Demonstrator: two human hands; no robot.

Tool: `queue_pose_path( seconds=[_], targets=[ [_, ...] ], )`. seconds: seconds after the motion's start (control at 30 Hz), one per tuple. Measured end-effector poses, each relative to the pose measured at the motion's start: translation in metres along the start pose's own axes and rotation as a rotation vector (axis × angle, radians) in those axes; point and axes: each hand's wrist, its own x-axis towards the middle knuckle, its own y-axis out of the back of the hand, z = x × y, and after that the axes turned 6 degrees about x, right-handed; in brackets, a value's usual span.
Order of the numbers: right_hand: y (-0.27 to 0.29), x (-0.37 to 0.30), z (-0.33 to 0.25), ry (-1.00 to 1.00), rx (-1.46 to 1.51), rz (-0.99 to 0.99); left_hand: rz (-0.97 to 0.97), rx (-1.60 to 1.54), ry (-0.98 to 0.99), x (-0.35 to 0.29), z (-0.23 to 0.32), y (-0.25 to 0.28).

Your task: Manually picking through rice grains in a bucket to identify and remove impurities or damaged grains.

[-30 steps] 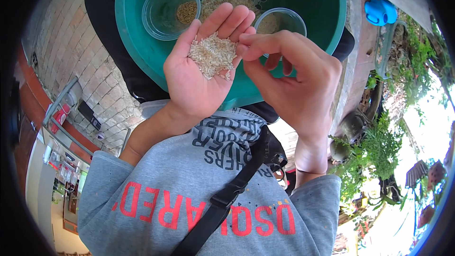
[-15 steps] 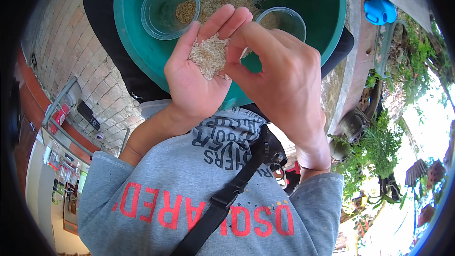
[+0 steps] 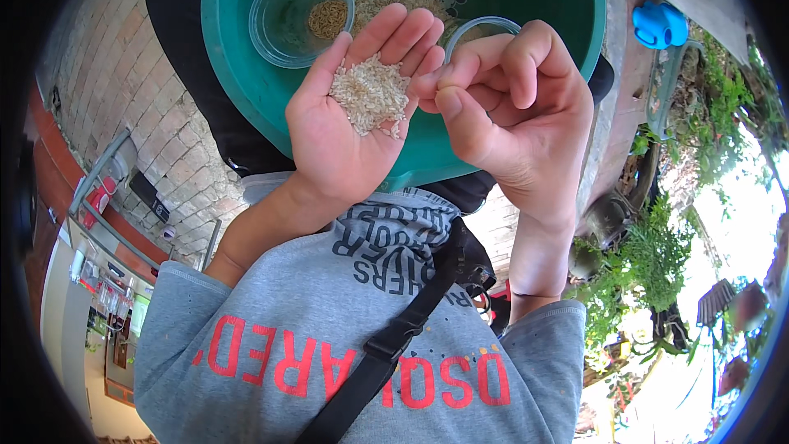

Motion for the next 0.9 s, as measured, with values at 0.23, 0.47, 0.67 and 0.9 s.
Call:
queue_pose_path(
  seconds=[0.23, 0.47, 0.67, 0.9],
  targets=[
    [0.001, 0.005, 0.003, -0.023, 0.140, 0.007, -0.003, -0.003, 0.006, 0.000, 0.000, 0.003],
    [-0.003, 0.010, 0.005, -0.043, 0.254, -0.059, -0.035, -0.090, 0.012, 0.000, -0.001, 0.007],
    [-0.002, 0.011, 0.008, -0.052, 0.247, -0.074, -0.028, -0.082, 0.017, 0.000, 0.000, 0.007],
    [-0.012, 0.016, 0.008, -0.032, 0.191, -0.082, -0.051, -0.125, 0.052, -0.001, 0.000, 0.007]
  ],
)
